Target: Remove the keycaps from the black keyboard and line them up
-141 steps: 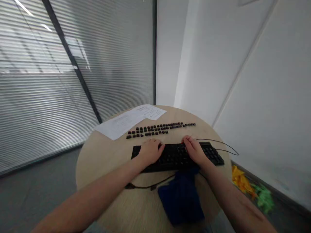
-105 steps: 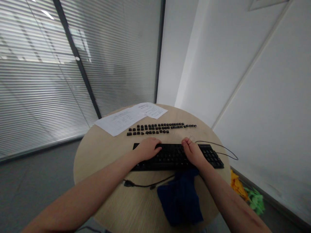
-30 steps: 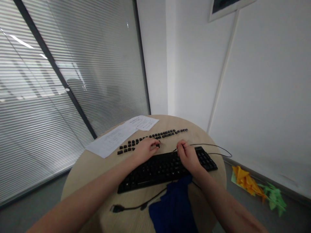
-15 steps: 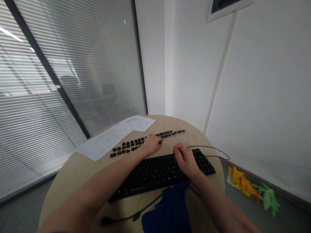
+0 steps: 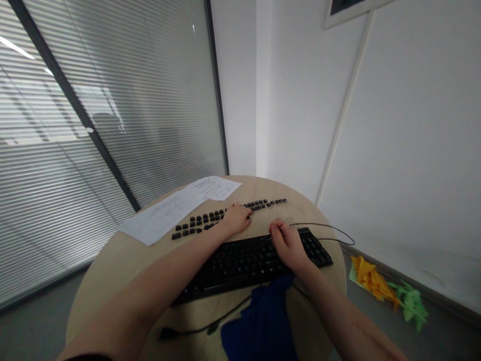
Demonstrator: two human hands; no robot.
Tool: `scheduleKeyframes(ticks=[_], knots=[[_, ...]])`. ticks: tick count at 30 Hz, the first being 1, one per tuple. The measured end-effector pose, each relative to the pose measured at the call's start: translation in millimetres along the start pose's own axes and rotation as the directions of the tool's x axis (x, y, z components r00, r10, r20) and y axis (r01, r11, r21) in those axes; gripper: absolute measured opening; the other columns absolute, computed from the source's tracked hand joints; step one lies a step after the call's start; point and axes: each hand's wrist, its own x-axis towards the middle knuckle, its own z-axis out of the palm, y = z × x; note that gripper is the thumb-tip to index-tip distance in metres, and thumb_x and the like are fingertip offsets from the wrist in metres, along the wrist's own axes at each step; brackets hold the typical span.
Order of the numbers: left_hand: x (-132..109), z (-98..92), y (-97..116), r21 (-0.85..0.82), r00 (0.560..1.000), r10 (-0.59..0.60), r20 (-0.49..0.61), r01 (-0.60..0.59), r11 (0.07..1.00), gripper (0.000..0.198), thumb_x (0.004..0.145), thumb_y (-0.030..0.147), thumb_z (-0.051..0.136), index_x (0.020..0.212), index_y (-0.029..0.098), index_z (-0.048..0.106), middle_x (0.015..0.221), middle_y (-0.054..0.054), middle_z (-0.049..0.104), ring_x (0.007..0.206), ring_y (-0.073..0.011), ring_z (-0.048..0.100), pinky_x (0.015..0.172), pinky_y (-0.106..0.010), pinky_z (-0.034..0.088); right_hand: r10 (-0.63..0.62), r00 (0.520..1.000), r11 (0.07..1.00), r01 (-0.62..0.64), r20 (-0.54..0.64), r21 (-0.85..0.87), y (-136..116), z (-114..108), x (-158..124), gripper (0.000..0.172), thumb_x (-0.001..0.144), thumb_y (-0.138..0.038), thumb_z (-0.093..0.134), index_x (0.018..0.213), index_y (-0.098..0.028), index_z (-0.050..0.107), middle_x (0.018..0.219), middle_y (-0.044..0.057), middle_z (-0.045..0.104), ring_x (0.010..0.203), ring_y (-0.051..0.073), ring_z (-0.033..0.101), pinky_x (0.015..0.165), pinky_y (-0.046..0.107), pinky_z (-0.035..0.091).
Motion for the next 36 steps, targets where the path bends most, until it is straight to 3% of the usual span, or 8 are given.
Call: scheduleKeyframes(ticks=[5,11,15,20,22,26,30,36], knots=[[1,1.1,-2,-0.008,1.0,-0.022,-0.006,0.021,1.0,0.017,0.086,0.025,0.06,0.096,0.023,0.073,0.102,-0.008,0.075,0.105,-0.0287,0.063,0.094,-0.044,0.043,-0.012,1.0,1.0,0.012,0.001,-0.001,2,0,0,0.026,0.1,-0.033,0.04,0.081,-0.021,0.054,0.059,-0.001,0.056,0.055,0.017,0.056,0.056,0.027,0.038],[-4,-2.5,-5,-0.049,1.0,-0.018,-0.019,0.017,0.999,0.024,0.087,0.034,0.064,0.108,0.024,0.071,0.108,-0.007,0.074,0.106,-0.0288,0.063,0.097,-0.045,0.043,-0.008,1.0,1.0,0.008,-0.002,-0.019,1,-2,0,0.025,0.099,-0.032,0.042,0.08,-0.022,0.054,0.058,-0.001,0.056,0.055,0.017,0.057,0.056,0.027,0.039],[-10,-24.7,-9,-0.142,0.981,0.0,-0.194,-0.028,0.989,0.034,0.089,0.037,0.064,0.119,0.023,0.066,0.124,-0.008,0.067,0.116,-0.0282,0.058,0.102,-0.044,0.042,0.018,1.0,1.0,-0.018,-0.005,-0.01,-1,-3,0,0.026,0.099,-0.032,0.041,0.08,-0.022,0.055,0.057,-0.002,0.055,0.054,0.017,0.056,0.054,0.027,0.038],[-39,-68.3,-20,-0.29,0.922,-0.079,-0.378,-0.037,0.956,0.029,0.094,0.036,0.055,0.115,0.02,0.067,0.123,-0.009,0.067,0.117,-0.0267,0.058,0.105,-0.045,0.043,0.031,0.999,0.999,-0.031,-0.007,0.015,-1,-4,1,0.025,0.099,-0.032,0.042,0.08,-0.022,0.056,0.057,-0.002,0.056,0.056,0.017,0.056,0.054,0.027,0.039],[-60,-83.5,-21,-0.367,0.931,-0.093,-0.352,-0.046,0.929,0.029,0.094,0.039,0.054,0.111,0.02,0.068,0.115,-0.007,0.07,0.11,-0.0248,0.062,0.101,-0.042,0.046,0.038,0.999,0.999,-0.037,-0.013,0.027,0,-4,0,0.025,0.099,-0.032,0.042,0.08,-0.022,0.056,0.057,-0.002,0.055,0.056,0.017,0.056,0.055,0.027,0.04],[-106,-97.3,-19,-0.495,0.978,-0.122,-0.167,0.024,0.869,0.029,0.095,0.042,0.051,0.105,0.024,0.071,0.1,-0.002,0.073,0.09,-0.0192,0.066,0.082,-0.033,0.052,0.068,0.997,0.996,-0.066,-0.028,0.065,5,-2,-2,0.027,0.099,-0.034,0.042,0.081,-0.022,0.056,0.056,-0.003,0.053,0.054,0.016,0.053,0.054,0.027,0.04],[-135,-85.2,-16,-0.504,0.989,-0.138,-0.054,0.093,0.859,0.024,0.094,0.036,0.053,0.098,0.023,0.072,0.099,-0.001,0.074,0.086,-0.017,0.066,0.077,-0.029,0.052,0.115,0.993,0.991,-0.112,-0.036,0.076,7,0,-4,0.033,0.1,-0.042,0.04,0.08,-0.022,0.055,0.056,-0.003,0.051,0.052,0.015,0.051,0.053,0.027,0.039],[-140,-55.9,-11,-0.396,0.997,-0.07,-0.028,0.053,0.917,0.019,0.092,0.027,0.055,0.095,0.024,0.074,0.097,-0.002,0.074,0.092,-0.0191,0.066,0.083,-0.031,0.05,0.196,0.98,0.978,-0.193,-0.027,0.075,7,-1,-7,0.04,0.1,-0.052,0.039,0.078,-0.022,0.054,0.052,-0.003,0.05,0.047,0.015,0.048,0.047,0.027,0.036]])
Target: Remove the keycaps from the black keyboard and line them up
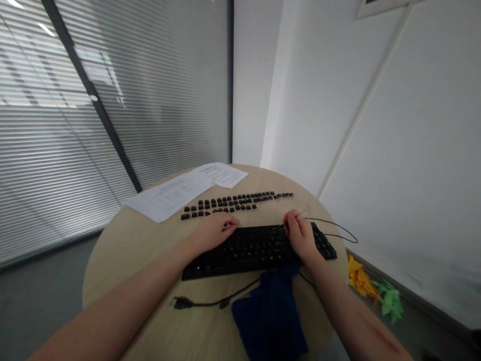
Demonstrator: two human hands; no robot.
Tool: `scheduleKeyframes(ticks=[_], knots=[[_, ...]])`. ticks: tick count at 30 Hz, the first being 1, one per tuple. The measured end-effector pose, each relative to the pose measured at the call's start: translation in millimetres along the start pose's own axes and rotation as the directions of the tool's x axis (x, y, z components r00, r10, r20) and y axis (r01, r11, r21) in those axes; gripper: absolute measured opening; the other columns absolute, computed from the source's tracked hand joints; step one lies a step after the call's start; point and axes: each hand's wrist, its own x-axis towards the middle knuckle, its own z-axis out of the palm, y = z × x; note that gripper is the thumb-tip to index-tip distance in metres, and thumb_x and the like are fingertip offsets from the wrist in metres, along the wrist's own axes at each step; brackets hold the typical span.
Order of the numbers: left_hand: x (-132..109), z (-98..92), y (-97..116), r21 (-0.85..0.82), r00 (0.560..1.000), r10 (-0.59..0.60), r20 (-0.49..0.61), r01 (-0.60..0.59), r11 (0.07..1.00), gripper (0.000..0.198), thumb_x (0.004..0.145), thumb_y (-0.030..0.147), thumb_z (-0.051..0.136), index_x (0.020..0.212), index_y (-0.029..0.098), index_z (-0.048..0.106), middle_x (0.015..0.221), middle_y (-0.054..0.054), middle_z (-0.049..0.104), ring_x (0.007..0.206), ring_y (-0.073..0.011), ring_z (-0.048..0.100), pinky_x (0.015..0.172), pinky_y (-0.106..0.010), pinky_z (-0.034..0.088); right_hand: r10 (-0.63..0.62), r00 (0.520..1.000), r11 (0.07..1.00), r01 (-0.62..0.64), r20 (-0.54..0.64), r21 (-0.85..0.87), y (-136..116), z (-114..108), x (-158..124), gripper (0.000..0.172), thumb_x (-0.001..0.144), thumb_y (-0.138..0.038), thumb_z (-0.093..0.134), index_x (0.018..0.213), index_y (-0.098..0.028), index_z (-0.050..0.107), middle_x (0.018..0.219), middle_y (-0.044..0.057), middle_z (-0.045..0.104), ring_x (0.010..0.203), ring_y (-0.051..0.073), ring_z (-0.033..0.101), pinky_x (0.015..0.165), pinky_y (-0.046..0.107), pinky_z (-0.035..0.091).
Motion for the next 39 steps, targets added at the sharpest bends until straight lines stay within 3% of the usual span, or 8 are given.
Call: scheduleKeyframes(ticks=[4,9,15,20,29,39], knots=[[1,8.7,-1,0.048,0.998,0.05,0.043,-0.052,0.998,0.02,0.092,0.027,0.056,0.099,0.023,0.074,0.098,-0.004,0.074,0.094,-0.0212,0.065,0.087,-0.033,0.049,0.023,1.0,1.0,-0.023,-0.01,-0.008,4,-2,0,0.044,0.099,-0.055,0.038,0.075,-0.022,0.052,0.053,-0.003,0.048,0.048,0.014,0.046,0.047,0.027,0.035],[1,18.0,-4,0.088,0.996,0.082,0.044,-0.086,0.992,0.02,0.093,0.03,0.056,0.098,0.022,0.074,0.096,-0.005,0.073,0.095,-0.0223,0.064,0.089,-0.035,0.048,0.065,0.995,0.998,-0.064,0.071,-0.023,11,0,1,0.046,0.099,-0.058,0.039,0.074,-0.022,0.052,0.053,-0.004,0.046,0.048,0.014,0.044,0.047,0.027,0.035],[2,23.1,-5,0.097,0.997,0.07,0.026,-0.072,0.993,0.018,0.091,0.03,0.058,0.096,0.021,0.073,0.096,-0.005,0.072,0.094,-0.0231,0.064,0.088,-0.036,0.048,0.017,0.991,0.99,0.003,0.135,-0.143,9,3,3,0.042,0.101,-0.052,0.037,0.075,-0.022,0.053,0.055,-0.002,0.05,0.053,0.016,0.05,0.052,0.028,0.037],[2,22.5,-3,0.083,0.998,0.054,0.024,-0.056,0.995,0.016,0.091,0.03,0.058,0.094,0.021,0.072,0.094,-0.006,0.07,0.093,-0.0231,0.063,0.086,-0.036,0.048,-0.015,0.993,0.97,0.042,0.114,-0.238,11,6,6,0.038,0.101,-0.045,0.036,0.073,-0.023,0.051,0.058,-0.001,0.053,0.057,0.018,0.054,0.058,0.03,0.04],[1,23.4,-5,0.072,0.998,0.061,0.015,-0.062,0.995,0.015,0.091,0.029,0.058,0.094,0.021,0.071,0.094,-0.006,0.069,0.094,-0.0223,0.062,0.086,-0.035,0.048,0.081,0.988,0.985,-0.059,0.134,-0.162,26,9,12,0.037,0.1,-0.045,0.035,0.072,-0.025,0.047,0.054,-0.002,0.049,0.052,0.018,0.05,0.051,0.029,0.037],[1,23.5,-5,0.057,0.999,0.047,0.012,-0.048,0.997,0.014,0.09,0.028,0.058,0.093,0.022,0.07,0.093,-0.005,0.07,0.093,-0.0218,0.063,0.087,-0.034,0.048,-0.001,0.979,0.959,0.059,0.204,-0.277,13,10,9,0.035,0.099,-0.041,0.036,0.072,-0.023,0.049,0.06,0.0,0.056,0.059,0.018,0.056,0.06,0.028,0.04]])
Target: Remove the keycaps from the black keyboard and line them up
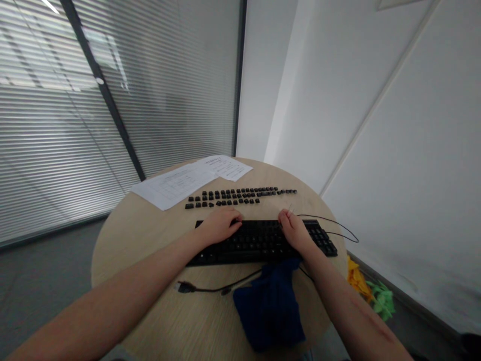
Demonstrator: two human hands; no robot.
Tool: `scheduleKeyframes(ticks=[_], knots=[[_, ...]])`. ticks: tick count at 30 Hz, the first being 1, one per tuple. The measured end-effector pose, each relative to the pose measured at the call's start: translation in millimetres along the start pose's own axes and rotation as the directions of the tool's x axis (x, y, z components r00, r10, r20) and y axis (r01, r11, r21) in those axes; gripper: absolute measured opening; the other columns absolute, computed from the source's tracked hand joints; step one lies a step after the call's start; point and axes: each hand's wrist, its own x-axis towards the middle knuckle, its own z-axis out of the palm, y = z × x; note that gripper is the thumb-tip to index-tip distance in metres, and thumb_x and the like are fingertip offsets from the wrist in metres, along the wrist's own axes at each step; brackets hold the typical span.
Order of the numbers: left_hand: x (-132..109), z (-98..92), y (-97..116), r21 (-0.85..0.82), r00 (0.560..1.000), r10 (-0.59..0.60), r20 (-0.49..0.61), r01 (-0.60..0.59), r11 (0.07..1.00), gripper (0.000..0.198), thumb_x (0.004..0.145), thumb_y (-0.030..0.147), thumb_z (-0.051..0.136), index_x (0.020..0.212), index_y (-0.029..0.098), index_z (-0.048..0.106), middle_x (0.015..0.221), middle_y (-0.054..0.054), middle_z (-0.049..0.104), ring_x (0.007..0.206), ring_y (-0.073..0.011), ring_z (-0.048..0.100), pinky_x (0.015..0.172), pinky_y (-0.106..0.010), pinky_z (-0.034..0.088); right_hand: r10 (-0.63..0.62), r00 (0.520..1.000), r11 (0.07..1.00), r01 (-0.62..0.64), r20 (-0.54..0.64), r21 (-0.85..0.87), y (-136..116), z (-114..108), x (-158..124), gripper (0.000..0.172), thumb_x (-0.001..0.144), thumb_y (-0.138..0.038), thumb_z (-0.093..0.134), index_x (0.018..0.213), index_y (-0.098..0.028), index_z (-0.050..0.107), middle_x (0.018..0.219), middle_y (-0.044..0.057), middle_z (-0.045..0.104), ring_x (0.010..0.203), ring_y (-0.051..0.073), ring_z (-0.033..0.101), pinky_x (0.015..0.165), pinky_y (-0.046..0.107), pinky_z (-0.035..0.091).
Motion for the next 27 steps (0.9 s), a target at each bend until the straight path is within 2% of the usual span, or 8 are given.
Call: scheduleKeyframes(ticks=[9,15,27], knots=[[0.4,0.6,-1.2,0.006,1.0,0.011,-0.01,-0.011,1.0,0.012,0.09,0.027,0.059,0.091,0.021,0.069,0.091,-0.004,0.069,0.091,-0.0212,0.062,0.083,-0.033,0.048,-0.061,0.998,0.989,0.065,0.034,-0.131,-7.0,0.8,-3.9,0.03,0.1,-0.037,0.034,0.076,-0.024,0.047,0.061,0.002,0.058,0.06,0.019,0.059,0.06,0.028,0.037],[0.0,-1.1,-0.5,0.01,1.0,0.008,-0.004,-0.008,1.0,0.012,0.09,0.027,0.059,0.093,0.022,0.069,0.092,-0.004,0.069,0.092,-0.0213,0.062,0.084,-0.033,0.048,-0.065,0.998,0.993,0.063,-0.013,-0.104,-7.7,0.1,-4.1,0.034,0.1,-0.039,0.031,0.074,-0.024,0.047,0.062,0.003,0.057,0.06,0.02,0.059,0.06,0.029,0.039],[0.1,-1.3,-0.6,-0.003,1.0,0.02,-0.001,-0.02,1.0,0.011,0.089,0.026,0.06,0.093,0.021,0.069,0.092,-0.004,0.069,0.091,-0.0216,0.062,0.083,-0.034,0.048,-0.027,0.999,0.993,0.03,0.029,-0.11,-7.7,-0.1,-3.4,0.031,0.098,-0.039,0.032,0.076,-0.024,0.047,0.065,0.003,0.058,0.063,0.02,0.06,0.063,0.028,0.04]])
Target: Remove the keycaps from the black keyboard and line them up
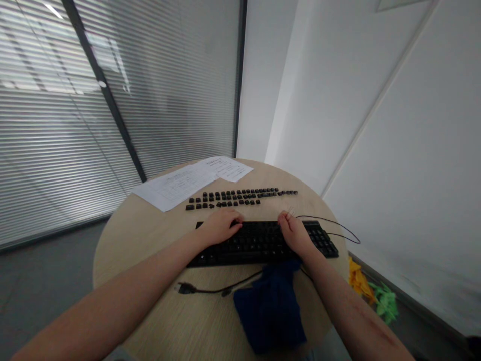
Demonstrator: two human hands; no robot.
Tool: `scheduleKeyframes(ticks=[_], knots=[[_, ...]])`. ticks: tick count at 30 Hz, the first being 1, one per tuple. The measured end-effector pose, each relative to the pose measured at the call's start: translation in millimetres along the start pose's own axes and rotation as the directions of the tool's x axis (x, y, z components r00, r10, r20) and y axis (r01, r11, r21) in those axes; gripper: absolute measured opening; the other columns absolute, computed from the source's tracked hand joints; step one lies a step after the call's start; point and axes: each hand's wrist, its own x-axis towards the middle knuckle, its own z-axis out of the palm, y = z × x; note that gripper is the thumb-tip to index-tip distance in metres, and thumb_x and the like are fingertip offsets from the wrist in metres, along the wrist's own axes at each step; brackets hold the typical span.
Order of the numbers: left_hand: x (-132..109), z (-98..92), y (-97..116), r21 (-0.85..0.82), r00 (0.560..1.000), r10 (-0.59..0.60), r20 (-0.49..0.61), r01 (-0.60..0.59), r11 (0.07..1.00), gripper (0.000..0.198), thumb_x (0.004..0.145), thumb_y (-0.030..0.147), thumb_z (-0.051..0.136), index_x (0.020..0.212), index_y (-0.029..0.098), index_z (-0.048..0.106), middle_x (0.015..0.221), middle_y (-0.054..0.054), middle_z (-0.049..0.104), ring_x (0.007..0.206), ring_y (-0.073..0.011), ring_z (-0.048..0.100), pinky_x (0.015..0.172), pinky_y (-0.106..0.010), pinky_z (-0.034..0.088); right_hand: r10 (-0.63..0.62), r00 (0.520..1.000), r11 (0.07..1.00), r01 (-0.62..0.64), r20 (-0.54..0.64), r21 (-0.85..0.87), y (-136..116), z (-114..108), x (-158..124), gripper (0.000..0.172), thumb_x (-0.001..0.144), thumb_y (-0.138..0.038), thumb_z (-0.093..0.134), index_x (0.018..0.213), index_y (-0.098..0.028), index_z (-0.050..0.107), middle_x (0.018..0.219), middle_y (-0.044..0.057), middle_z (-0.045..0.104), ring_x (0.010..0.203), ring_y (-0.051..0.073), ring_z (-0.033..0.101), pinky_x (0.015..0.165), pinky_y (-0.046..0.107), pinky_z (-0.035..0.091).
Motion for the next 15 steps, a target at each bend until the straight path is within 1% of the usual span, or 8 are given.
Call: scheduleKeyframes(ticks=[15], knots=[[0.1,3.0,-4.2,-0.029,1.0,0.015,-0.008,-0.015,0.999,0.009,0.089,0.026,0.06,0.092,0.021,0.067,0.091,-0.004,0.068,0.09,-0.0215,0.062,0.082,-0.034,0.048,-0.002,1.0,0.998,0.001,0.008,0.062,-3.0,-2.5,-0.6,0.028,0.097,-0.037,0.036,0.075,-0.024,0.047,0.064,0.002,0.056,0.064,0.02,0.058,0.063,0.028,0.04]])
